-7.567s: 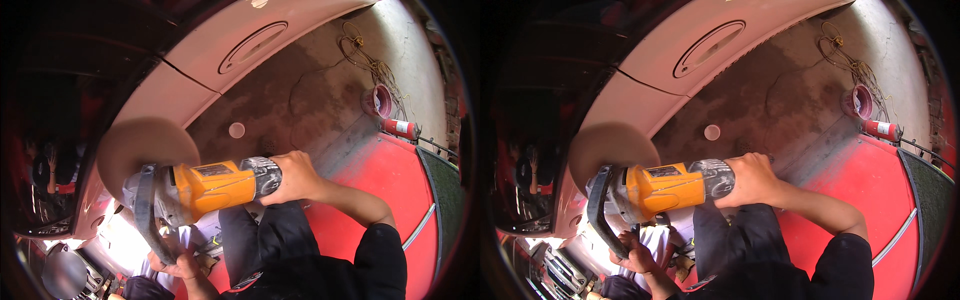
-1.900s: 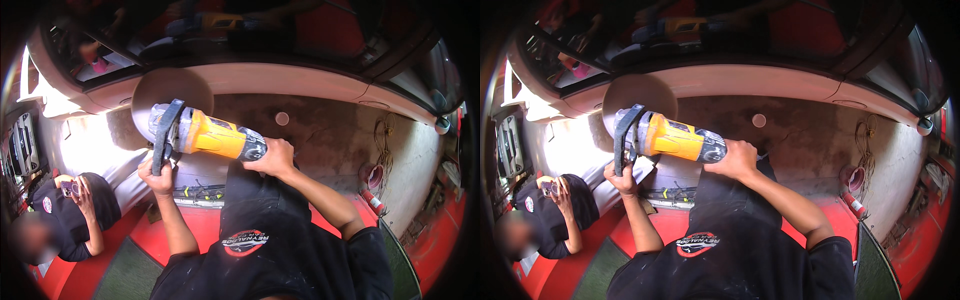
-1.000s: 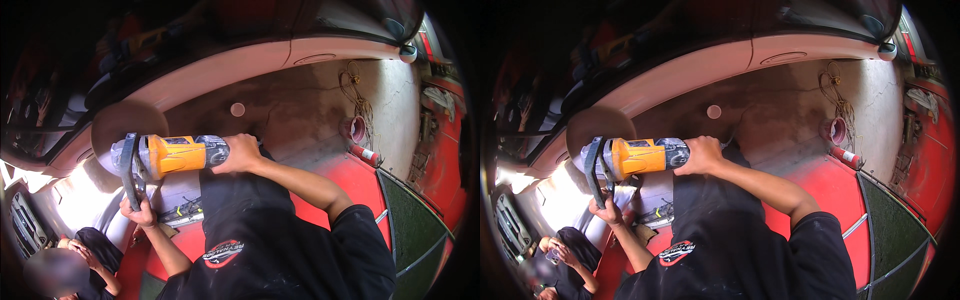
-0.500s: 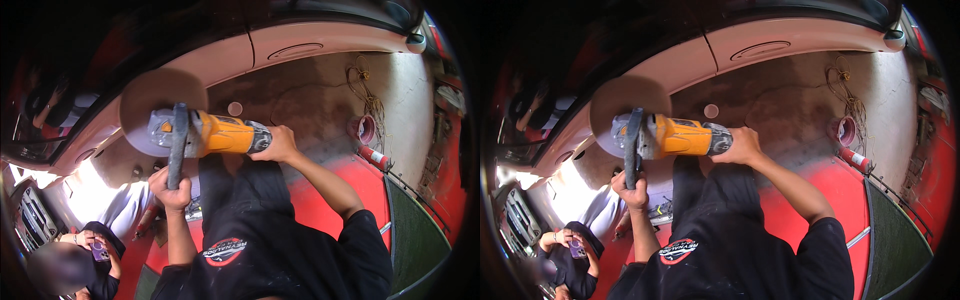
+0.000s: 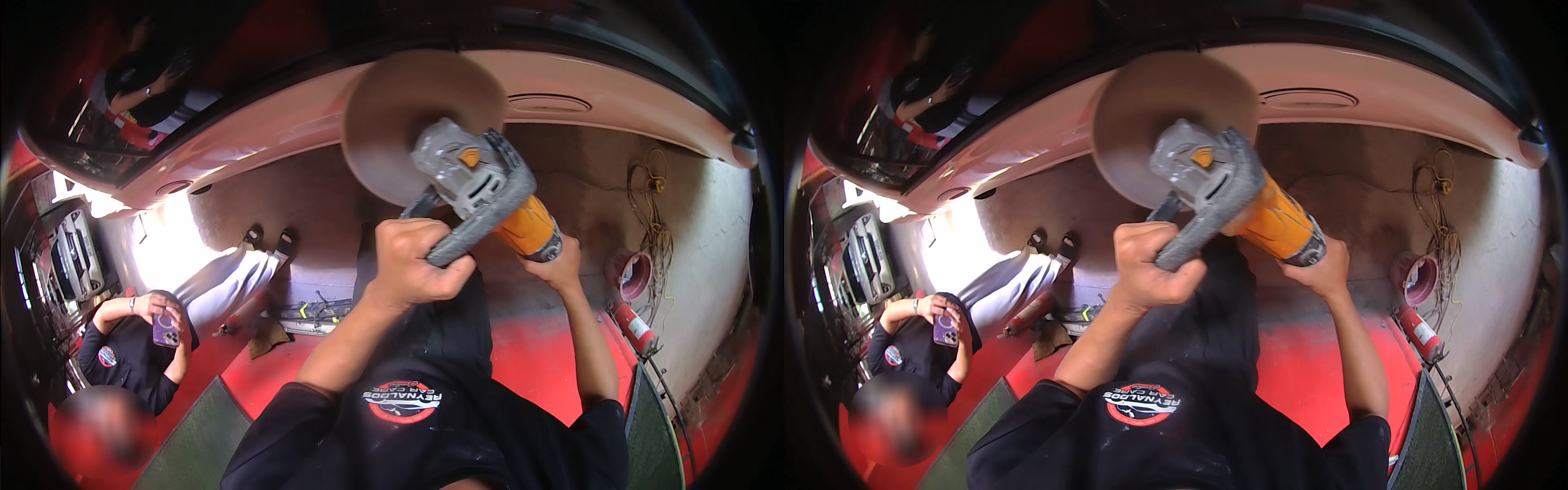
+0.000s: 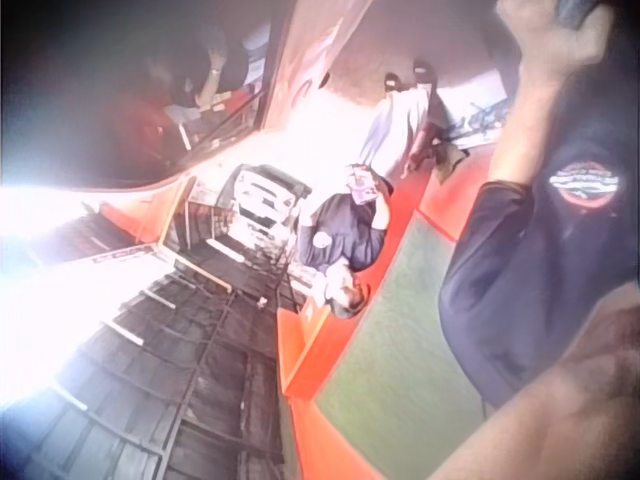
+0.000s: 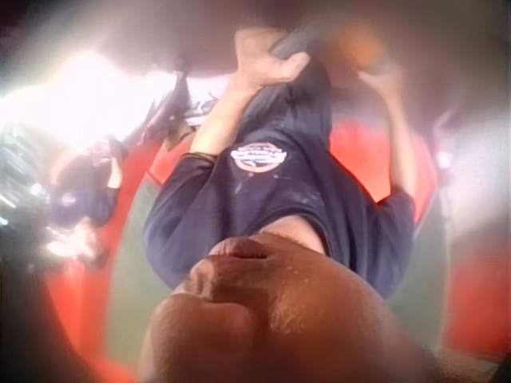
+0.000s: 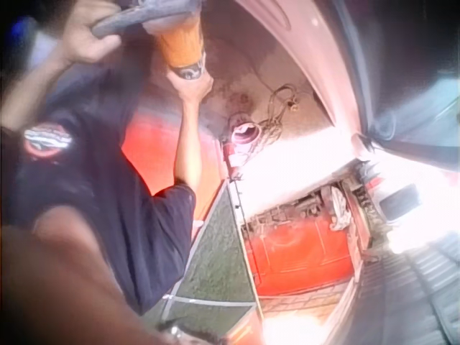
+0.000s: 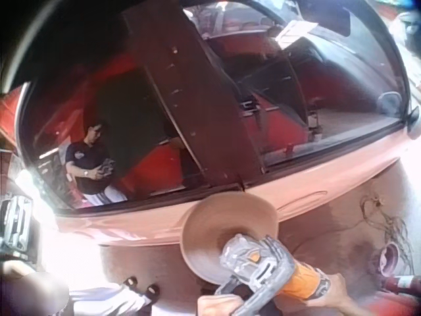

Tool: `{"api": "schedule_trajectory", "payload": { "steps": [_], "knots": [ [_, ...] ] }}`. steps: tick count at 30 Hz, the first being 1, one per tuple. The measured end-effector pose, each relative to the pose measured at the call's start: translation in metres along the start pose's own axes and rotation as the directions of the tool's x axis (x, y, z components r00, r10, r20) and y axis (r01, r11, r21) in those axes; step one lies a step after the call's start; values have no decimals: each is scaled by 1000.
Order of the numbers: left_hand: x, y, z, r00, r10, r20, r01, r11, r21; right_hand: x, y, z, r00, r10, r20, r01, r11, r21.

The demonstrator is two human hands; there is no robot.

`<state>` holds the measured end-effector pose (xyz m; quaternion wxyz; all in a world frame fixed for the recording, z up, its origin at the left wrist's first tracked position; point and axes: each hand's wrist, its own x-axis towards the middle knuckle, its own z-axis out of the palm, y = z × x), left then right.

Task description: The person wipes the rear trunk area of a white car by hand, then uses a rotary polisher with a buffing pad to polish the surface. The person moves the polisher across the trunk lid in overlapping passes.

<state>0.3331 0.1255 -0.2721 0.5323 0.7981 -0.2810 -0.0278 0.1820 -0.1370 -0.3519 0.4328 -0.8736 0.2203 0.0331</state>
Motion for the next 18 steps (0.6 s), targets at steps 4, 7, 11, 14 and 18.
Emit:
{"api": "schedule_trajectory", "payload": {
  "steps": [4, 7, 11, 14, 18],
  "knots": [
    [1, 2, 14, 1000, 24, 13, -24, 1000, 15, -1, 15, -3, 999, 27, 35, -30, 997, 73],
    [-3, -4, 2, 998, 56, 13, -57, 998, 27, 1, 12, 16, 999, 25, 35, -28, 995, 99],
    [-13, -26, -39, 993, 114, 25, -115, 992, 42, 1, -5, 66, 1000, -7, 1, 6, 991, 135],
    [-31, -44, -78, 990, 136, 25, -138, 986, 90, -5, -26, 110, 997, -73, -17, 74, 986, 152],
    [-61, -68, -122, 987, 151, -58, -138, 973, 187, -17, -54, 157, 996, -88, 18, 84, 986, 141]
  ]
}}
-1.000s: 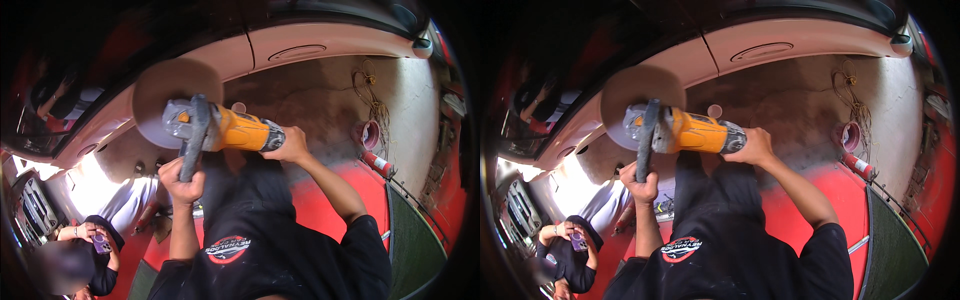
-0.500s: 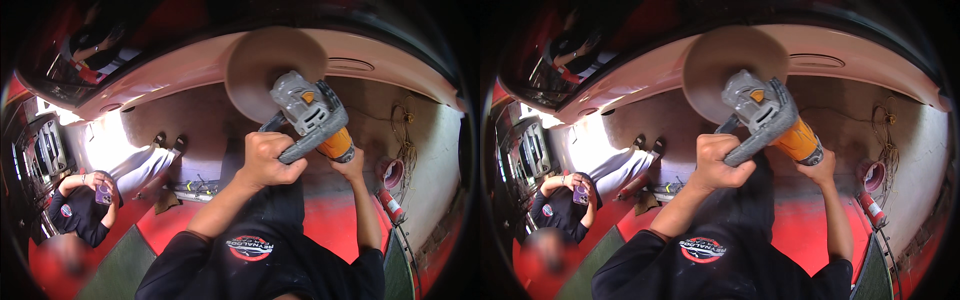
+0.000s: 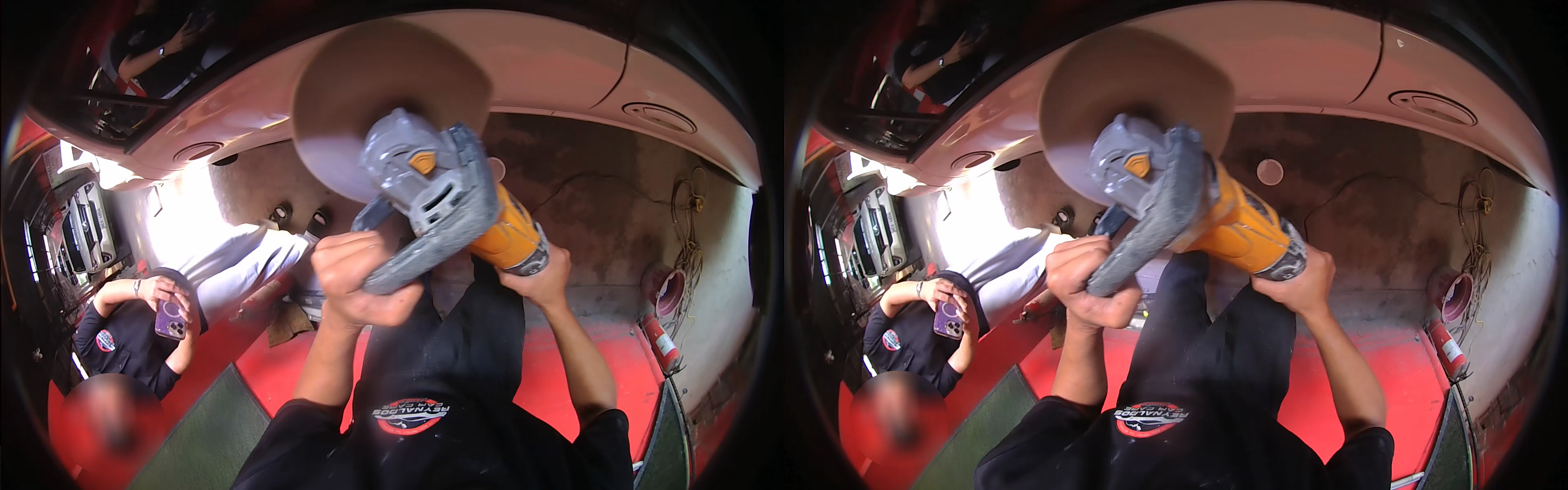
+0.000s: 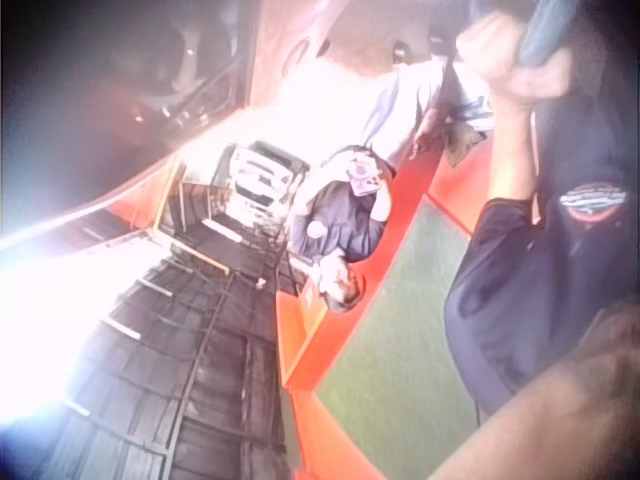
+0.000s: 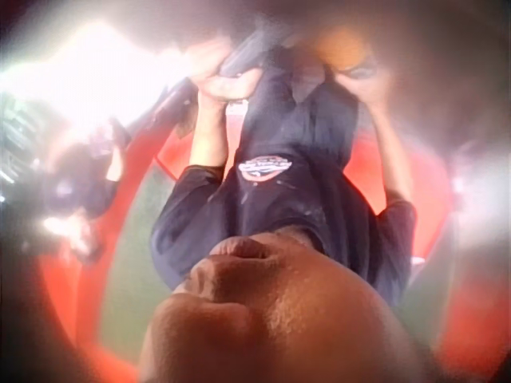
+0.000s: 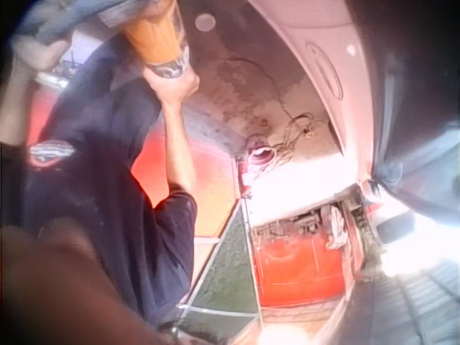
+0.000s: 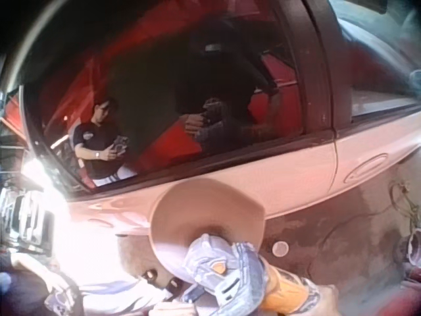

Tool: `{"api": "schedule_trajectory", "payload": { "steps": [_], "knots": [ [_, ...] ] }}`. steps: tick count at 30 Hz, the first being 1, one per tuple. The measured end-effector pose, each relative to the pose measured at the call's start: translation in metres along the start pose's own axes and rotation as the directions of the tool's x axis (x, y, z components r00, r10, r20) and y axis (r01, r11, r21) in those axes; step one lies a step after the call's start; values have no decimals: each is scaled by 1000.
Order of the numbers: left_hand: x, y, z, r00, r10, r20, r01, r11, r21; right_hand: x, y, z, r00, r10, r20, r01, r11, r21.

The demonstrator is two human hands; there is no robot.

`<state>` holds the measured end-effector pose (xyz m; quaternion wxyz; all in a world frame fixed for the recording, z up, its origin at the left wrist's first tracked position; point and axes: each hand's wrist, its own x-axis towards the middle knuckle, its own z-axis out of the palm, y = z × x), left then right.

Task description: The person wipes the rear trunk area of a white car by hand, then uses a rotary polisher with a buffing pad to polish the surface. The person moves the polisher across the trunk lid in overlapping passes.

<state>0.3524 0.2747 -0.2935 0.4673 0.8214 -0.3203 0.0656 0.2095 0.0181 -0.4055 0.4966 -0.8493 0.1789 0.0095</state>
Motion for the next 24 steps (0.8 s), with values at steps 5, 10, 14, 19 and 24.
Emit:
{"api": "schedule_trajectory", "payload": {
  "steps": [5, 10, 14, 19, 24],
  "knots": [
    [-44, -37, -55, 998, -67, -2, 66, 982, 178, -10, -16, 73, 998, 52, 35, -53, 998, 31],
    [-88, -79, -101, 995, -91, -51, 102, 956, 275, -16, -21, 156, 998, -33, -55, 35, 999, 25],
    [-104, -107, -124, 985, 29, -169, 18, 962, 271, -10, -29, 198, 999, -32, 3, 32, 999, 23],
    [-131, -126, -166, 977, -54, -209, 144, 884, 445, 1, -49, 234, 998, -43, 45, 41, 998, 49],
    [-152, -143, -184, 958, -25, -285, 165, 862, 479, 5, -55, 252, 996, -42, 77, 40, 999, 35]
  ]
}}
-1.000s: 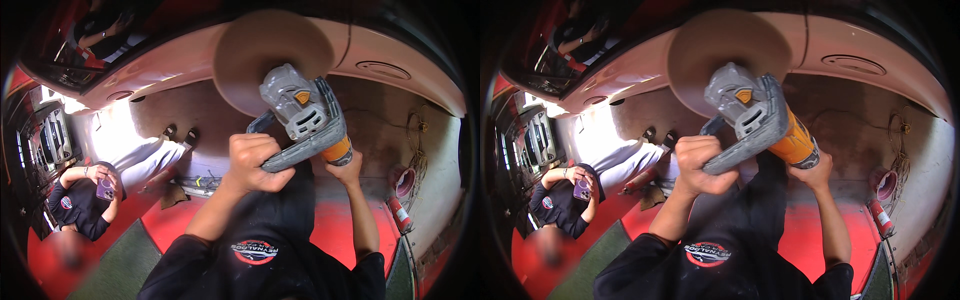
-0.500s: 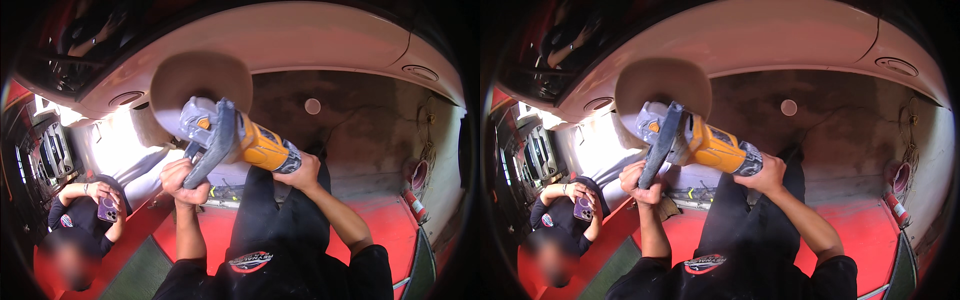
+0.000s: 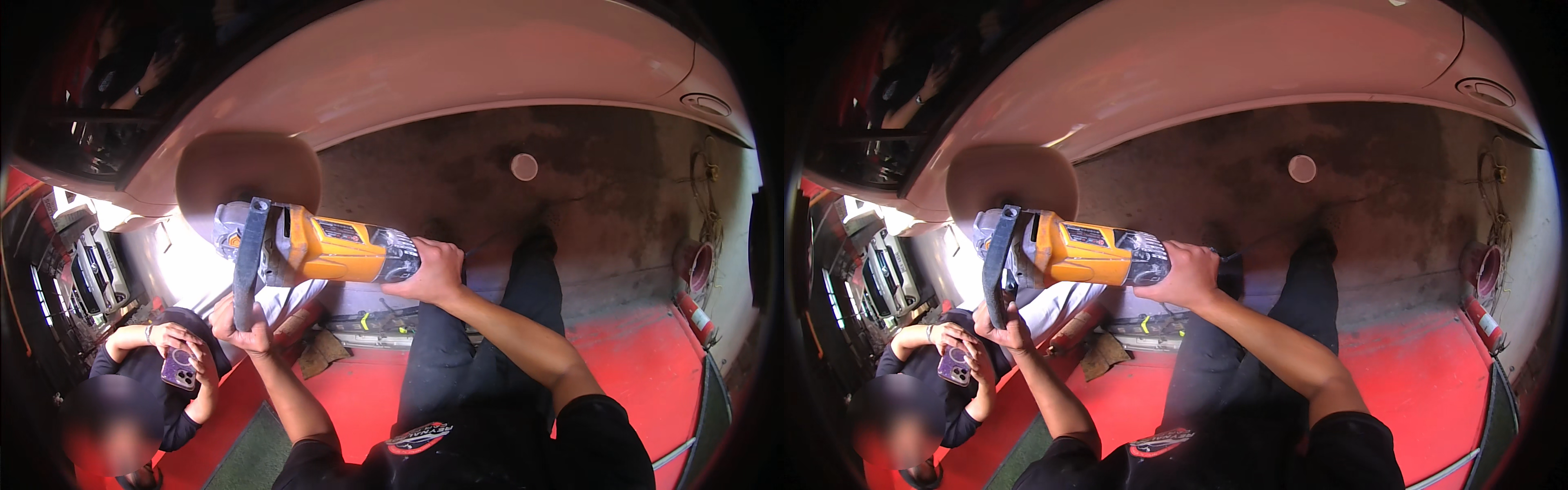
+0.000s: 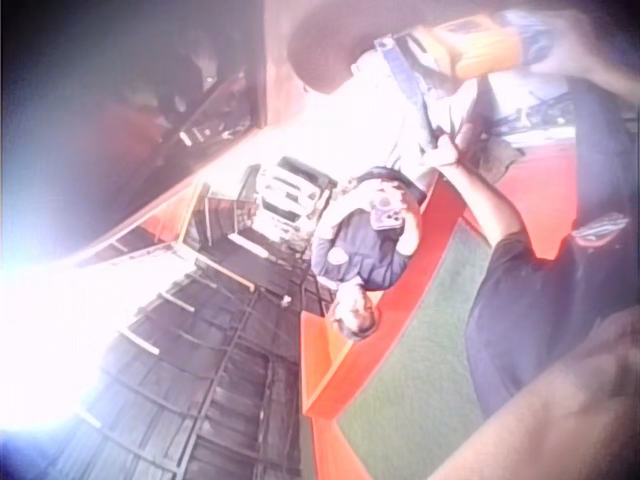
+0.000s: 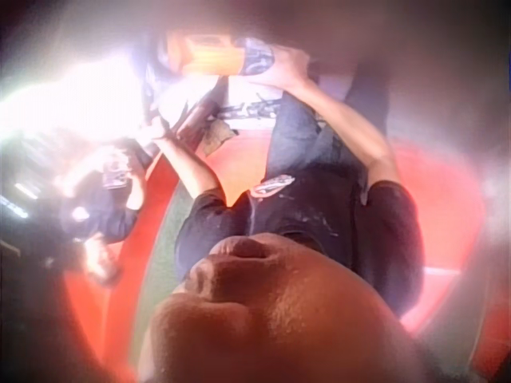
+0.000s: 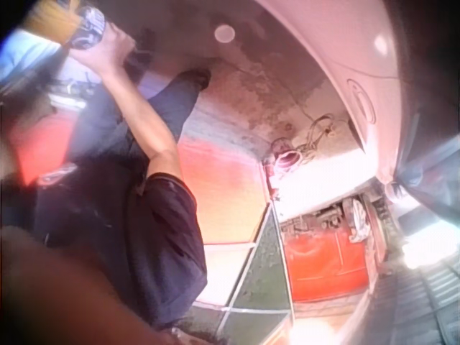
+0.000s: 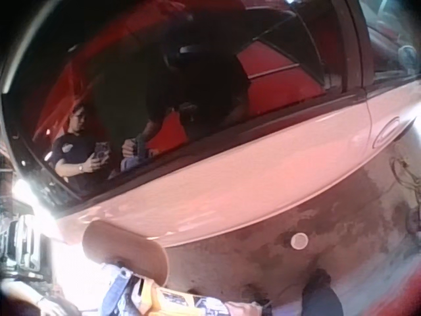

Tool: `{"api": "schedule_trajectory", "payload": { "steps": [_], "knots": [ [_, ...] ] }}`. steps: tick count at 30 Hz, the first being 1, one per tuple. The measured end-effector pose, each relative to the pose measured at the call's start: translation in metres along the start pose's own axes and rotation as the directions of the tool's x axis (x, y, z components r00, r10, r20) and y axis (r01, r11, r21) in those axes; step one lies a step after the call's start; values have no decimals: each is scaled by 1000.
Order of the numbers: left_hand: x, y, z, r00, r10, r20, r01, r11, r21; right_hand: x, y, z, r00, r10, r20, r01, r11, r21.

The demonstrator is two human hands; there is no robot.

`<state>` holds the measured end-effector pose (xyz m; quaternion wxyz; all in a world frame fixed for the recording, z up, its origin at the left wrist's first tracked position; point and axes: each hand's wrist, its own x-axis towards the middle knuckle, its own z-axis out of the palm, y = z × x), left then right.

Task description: The person wipes the rear trunk area of a white car by hand, then uses a rotary polisher with a buffing pad to polish the surface. The person moves the polisher across the trunk lid in overlapping passes.

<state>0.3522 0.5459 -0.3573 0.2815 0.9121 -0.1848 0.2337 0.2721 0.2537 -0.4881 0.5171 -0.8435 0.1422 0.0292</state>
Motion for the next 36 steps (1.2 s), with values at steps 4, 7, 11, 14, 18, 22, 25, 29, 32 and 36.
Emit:
{"api": "schedule_trajectory", "payload": {
  "steps": [4, 7, 11, 14, 18, 22, 25, 29, 32, 36],
  "knots": [
    [-5, 29, 12, 995, -8, 96, 8, 1000, -8, -4, 19, -24, 999, -36, -7, 35, 999, -29],
    [-11, 71, 47, 995, 64, 78, -59, 996, -70, -10, 48, -67, 998, -40, -43, 39, 999, -38],
    [-13, 130, 89, 980, 108, 165, -54, 952, -302, -31, 90, -128, 991, -57, -120, 52, 998, -44],
    [-4, 173, 129, 959, 253, 130, -163, 864, -476, -46, 118, -169, 987, -27, -157, 29, 999, 14],
    [8, 223, 156, 936, 294, 194, -151, 832, -534, -64, 145, -201, 981, 7, -193, 8, 997, 77],
    [9, 220, 159, 943, 297, 148, -194, 856, -480, -64, 150, -192, 970, -37, -240, 52, 997, 58],
    [0, 178, 140, 972, 223, 69, -173, 886, -429, -52, 134, -158, 978, -56, -200, 63, 998, 26],
    [-22, 101, 99, 991, 82, -105, -107, 962, -253, -23, 98, -89, 978, -115, -172, 111, 993, -35],
    [-32, 40, 76, 926, 252, -280, -266, 964, -14, -1, 75, -44, 959, -180, -220, 185, 983, 1],
    [-39, 5, 55, 938, 203, -279, -199, 979, 45, 15, 63, -22, 951, -204, -232, 224, 973, 63]
  ]
}}
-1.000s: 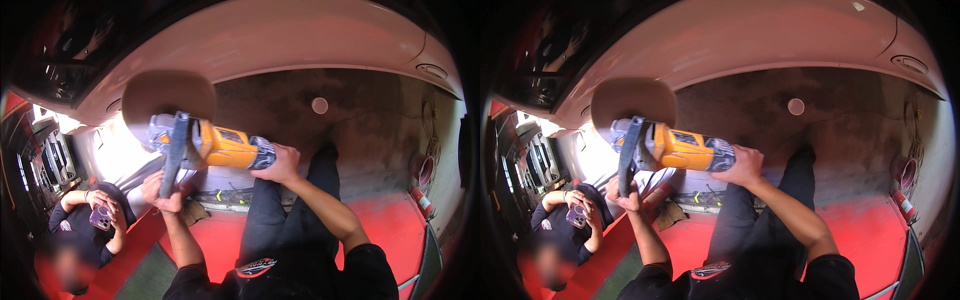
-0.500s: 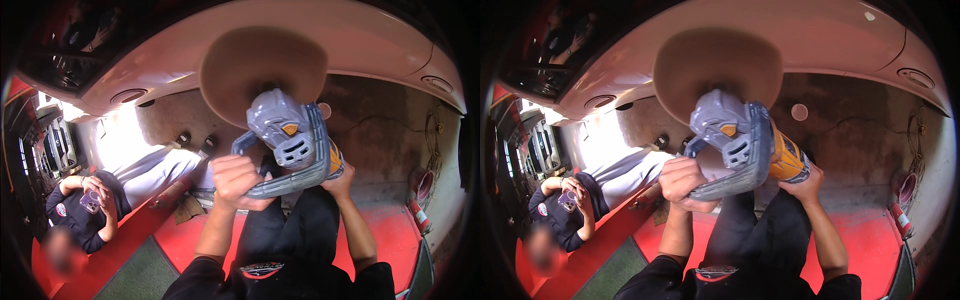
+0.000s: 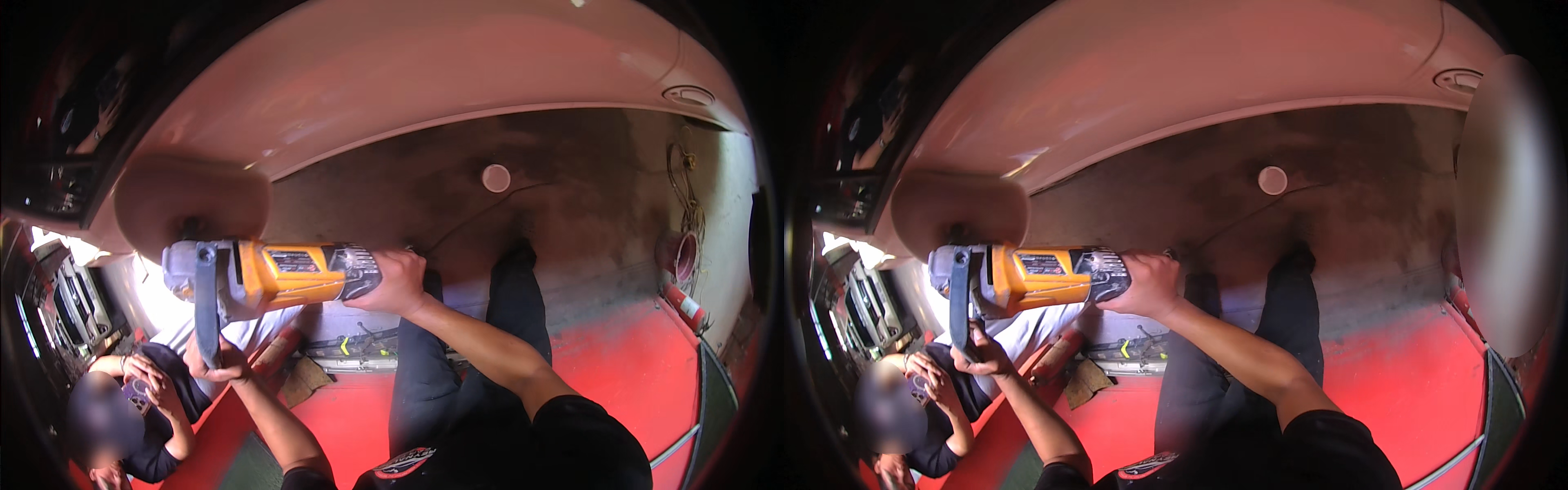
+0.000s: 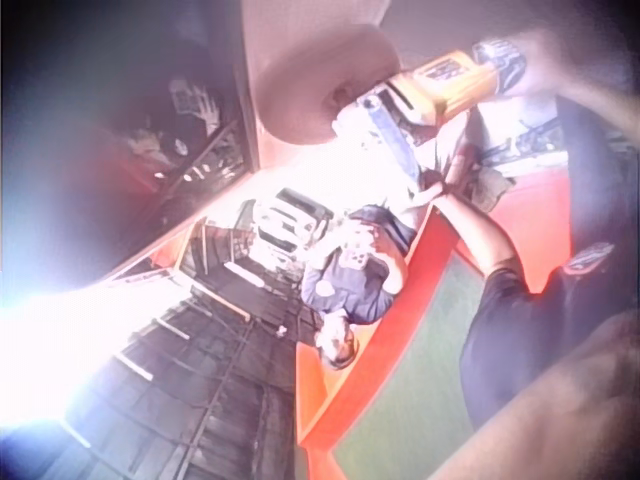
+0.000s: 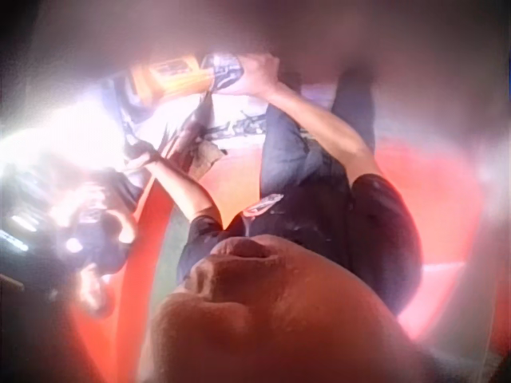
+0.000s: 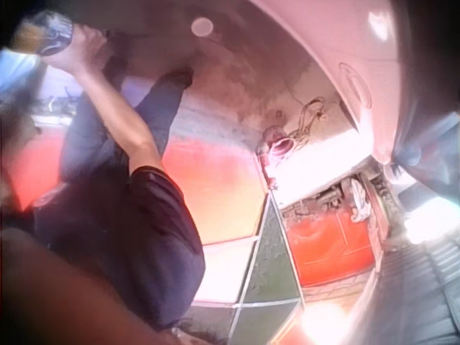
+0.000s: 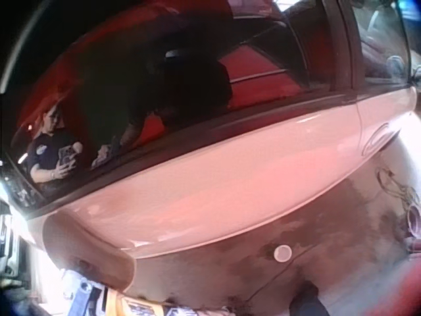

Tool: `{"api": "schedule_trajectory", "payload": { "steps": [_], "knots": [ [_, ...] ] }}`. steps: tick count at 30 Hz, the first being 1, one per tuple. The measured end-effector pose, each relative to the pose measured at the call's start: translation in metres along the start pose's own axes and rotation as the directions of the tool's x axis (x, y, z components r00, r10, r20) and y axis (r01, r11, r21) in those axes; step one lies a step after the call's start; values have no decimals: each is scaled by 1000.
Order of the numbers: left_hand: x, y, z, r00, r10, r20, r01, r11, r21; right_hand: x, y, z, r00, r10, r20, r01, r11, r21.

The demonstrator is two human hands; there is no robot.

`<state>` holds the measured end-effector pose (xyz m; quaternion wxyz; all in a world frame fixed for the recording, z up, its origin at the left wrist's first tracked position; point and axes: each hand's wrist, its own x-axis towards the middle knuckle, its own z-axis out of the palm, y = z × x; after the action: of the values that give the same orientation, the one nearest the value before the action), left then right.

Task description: The person wipes the rear trunk area of a white car by hand, then uses a rotary polisher with a buffing pad to polish the surface. The person moves the polisher across the trunk lid in overlapping passes.

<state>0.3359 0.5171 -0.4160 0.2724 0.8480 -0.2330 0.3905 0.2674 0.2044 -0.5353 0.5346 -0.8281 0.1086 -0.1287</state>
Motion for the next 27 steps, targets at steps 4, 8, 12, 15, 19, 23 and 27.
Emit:
{"api": "schedule_trajectory", "payload": {
  "steps": [4, 8, 12, 15, 19, 23, 27],
  "knots": [
    [0, 28, 24, 992, 125, -15, -125, 992, -24, 4, 21, -31, 998, -15, -67, 16, 1000, 9],
    [13, 79, 71, 970, 185, 158, -135, 950, -281, 4, 54, -83, 998, 41, -54, -40, 999, 18],
    [35, 130, 101, 912, 251, 324, -101, 904, -416, -5, 75, -123, 996, 75, -53, -75, 997, 6],
    [46, 165, 121, 919, 185, 348, -4, 887, -461, -10, 84, -140, 993, 93, -73, -92, 996, 13],
    [58, 199, 137, 934, 128, 333, 22, 911, -412, -14, 91, -155, 988, 116, -98, -115, 993, 20],
    [62, 216, 143, 931, 139, 338, 15, 910, -413, -17, 96, -166, 984, 146, -99, -141, 989, 55],
    [62, 231, 145, 924, 155, 350, -5, 919, -395, -26, 96, -179, 974, 207, -88, -202, 978, 59]
  ]
}}
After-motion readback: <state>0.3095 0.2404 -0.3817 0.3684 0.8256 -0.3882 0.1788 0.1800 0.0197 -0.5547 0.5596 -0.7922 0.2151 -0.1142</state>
